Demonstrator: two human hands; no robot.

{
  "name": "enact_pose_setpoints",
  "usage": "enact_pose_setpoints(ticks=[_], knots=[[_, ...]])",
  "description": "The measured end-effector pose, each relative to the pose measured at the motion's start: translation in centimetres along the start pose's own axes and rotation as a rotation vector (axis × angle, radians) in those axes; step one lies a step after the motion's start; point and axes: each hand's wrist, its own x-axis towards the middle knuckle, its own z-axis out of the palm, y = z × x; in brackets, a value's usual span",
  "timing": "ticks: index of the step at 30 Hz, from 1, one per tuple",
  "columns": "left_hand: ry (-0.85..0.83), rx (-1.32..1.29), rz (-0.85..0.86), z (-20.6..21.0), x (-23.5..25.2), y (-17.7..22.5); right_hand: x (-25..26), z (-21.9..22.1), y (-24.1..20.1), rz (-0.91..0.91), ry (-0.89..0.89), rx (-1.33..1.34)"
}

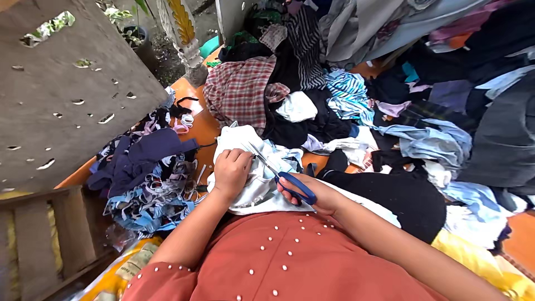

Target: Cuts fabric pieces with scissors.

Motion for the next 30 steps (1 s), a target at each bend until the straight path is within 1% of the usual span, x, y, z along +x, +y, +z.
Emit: enact_pose_setpoints(ticks=[10,13,16,21,26,30], knots=[[0.118,0.009,0.029,0.4,-0.4,-0.5,-0.3,0.3,-0.4,0.048,0.063,-0.155],[0.124,-0.010,0.031,0.5,-0.6,-0.6,-0.6,0.2,-0.4,0.057,0.066,-0.202],[0.106,-0.041,0.037,0.5,-0.6,-0.6,-0.8,0.1,-0.4,0.052,0.053,-0.172],[0.136,-0.086,0.090,0.5,-0.8,-0.6,-0.6,-0.1,-0.5,0.029,0.030,-0.083],[0.141,-0.112,0.176,0.3,-1.1,-0.5,-0.3,0.0,-0.8,0.030,0.008,-0.070],[0.142,-0.131,0.204,0.3,-1.1,-0.6,-0.1,0.3,-1.2,0.044,0.014,-0.091]])
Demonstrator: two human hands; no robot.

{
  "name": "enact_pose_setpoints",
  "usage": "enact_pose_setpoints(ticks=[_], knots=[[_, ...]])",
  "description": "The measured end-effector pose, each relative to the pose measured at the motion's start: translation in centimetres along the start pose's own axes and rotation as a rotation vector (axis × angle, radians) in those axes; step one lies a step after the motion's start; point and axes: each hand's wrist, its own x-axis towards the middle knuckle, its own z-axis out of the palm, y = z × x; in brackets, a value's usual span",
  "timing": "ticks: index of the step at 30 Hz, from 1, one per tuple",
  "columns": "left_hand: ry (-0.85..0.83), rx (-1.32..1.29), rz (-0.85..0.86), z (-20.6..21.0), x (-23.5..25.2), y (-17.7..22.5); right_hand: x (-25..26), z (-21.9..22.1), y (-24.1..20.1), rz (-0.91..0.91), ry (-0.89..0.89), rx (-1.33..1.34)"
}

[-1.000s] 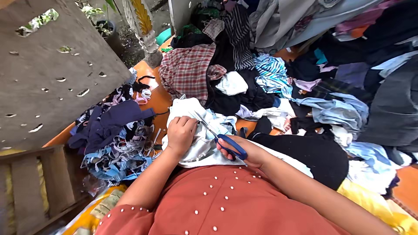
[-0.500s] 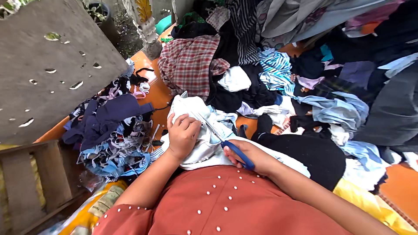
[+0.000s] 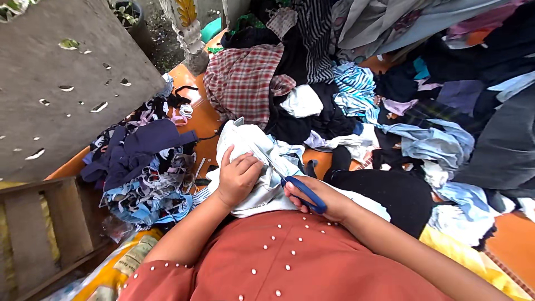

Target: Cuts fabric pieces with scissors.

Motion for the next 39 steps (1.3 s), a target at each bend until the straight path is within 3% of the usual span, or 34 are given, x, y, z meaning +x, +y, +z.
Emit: enact_pose_setpoints(ticks=[10,18,21,29,39], knots=[[0.030,-0.031,0.002,-0.6,0.8,0.4,-0.1,0.3,0.1,-0.036,0.030,-0.061],[0.060,-0.027,0.152,-2.3,3.3,2.6,-2.7,-0.1,1.2,-0.153,0.030,-0.054],[0.040,-0.044,0.208,-2.2,3.1,3.7,-3.7,-0.7,1.8,-0.200,-0.070,-0.017],[0.052,-0.065,0.121,-2.0,1.4,4.1,-5.0,-0.5,2.5,-0.102,-0.086,0.038],[0.006,-0.117,0.136,-0.6,0.3,4.0,-4.2,0.8,0.4,-0.042,-0.057,-0.025]])
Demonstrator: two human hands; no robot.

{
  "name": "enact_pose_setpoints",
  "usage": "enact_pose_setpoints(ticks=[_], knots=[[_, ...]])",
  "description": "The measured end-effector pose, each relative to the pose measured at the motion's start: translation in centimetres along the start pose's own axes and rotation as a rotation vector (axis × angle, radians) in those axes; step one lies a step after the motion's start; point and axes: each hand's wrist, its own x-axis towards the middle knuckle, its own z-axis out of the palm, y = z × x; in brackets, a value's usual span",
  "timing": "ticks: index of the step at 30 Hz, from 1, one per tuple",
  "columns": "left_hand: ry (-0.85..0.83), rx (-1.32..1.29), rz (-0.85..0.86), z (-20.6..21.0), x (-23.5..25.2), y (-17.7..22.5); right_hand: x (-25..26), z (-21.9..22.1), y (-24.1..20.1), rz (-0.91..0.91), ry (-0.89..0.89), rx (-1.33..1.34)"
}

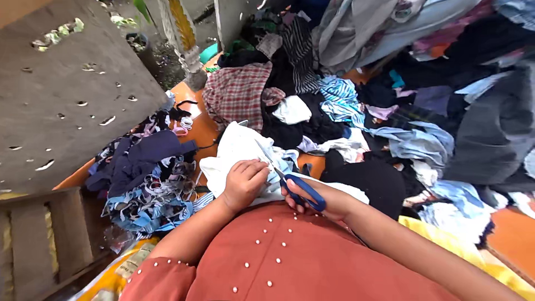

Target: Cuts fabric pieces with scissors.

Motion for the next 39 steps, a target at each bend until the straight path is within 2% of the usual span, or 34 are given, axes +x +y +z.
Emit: enact_pose_setpoints(ticks=[4,14,24,32,39], knots=[[0.006,-0.002,-0.010,0.1,-0.2,-0.1,0.0,0.4,-0.2,0.048,0.042,0.046],[0.038,-0.040,-0.025,-0.1,-1.2,-0.4,-0.5,0.3,0.0,0.080,0.021,0.093],[0.030,-0.076,-0.027,0.2,-1.9,-0.6,-1.0,0.1,1.5,0.062,0.049,0.123],[0.037,-0.128,0.014,0.4,-1.9,-0.8,0.3,-0.2,1.0,0.017,0.012,0.198],[0.010,-0.176,0.034,0.3,-1.7,-0.8,1.7,1.0,0.0,0.029,0.063,0.201]])
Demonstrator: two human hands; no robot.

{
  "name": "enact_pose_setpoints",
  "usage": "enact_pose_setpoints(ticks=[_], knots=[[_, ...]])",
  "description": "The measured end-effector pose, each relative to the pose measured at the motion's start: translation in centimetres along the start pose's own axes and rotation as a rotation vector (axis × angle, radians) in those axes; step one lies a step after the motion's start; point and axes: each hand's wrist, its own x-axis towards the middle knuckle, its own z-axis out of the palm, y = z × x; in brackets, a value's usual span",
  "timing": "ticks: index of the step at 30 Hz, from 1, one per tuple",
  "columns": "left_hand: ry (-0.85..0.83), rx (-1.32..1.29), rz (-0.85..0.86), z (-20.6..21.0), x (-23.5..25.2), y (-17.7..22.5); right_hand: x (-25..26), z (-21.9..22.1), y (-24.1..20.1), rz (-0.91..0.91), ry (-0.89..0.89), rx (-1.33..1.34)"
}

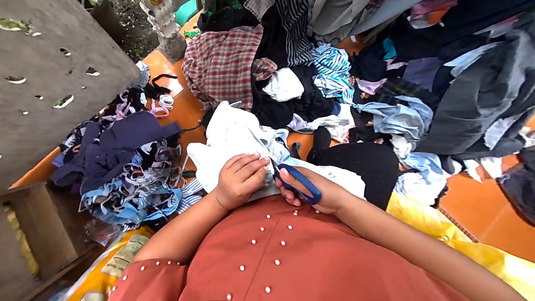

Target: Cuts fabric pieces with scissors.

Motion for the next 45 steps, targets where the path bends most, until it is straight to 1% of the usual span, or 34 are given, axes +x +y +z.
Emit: enact_pose_setpoints(ticks=[5,9,18,23,33,37,42,45], knots=[[0.005,0.001,0.006,0.1,-0.2,-0.1,-0.3,0.4,-0.2,0.041,0.051,-0.012],[0.010,-0.006,0.005,0.2,-0.2,-0.1,-0.2,0.3,-0.4,0.049,0.056,-0.014],[0.007,-0.135,0.090,-0.2,-0.7,0.3,0.2,0.0,-0.3,-0.001,0.005,0.034],[-0.006,-0.140,0.091,-0.2,-0.6,0.3,0.2,0.5,-0.5,0.025,0.048,-0.008],[0.009,-0.148,0.085,-0.2,-0.7,0.2,0.1,0.4,-0.6,0.069,0.059,-0.006],[0.011,-0.158,0.091,-0.1,-0.8,0.2,0.1,0.1,-0.5,0.051,0.044,-0.006],[0.002,-0.206,0.144,-0.2,-0.7,0.0,0.7,-0.2,-0.4,0.000,-0.006,0.061],[-0.007,-0.216,0.159,-0.2,-0.7,0.0,1.0,0.0,-0.5,0.008,0.020,0.061]])
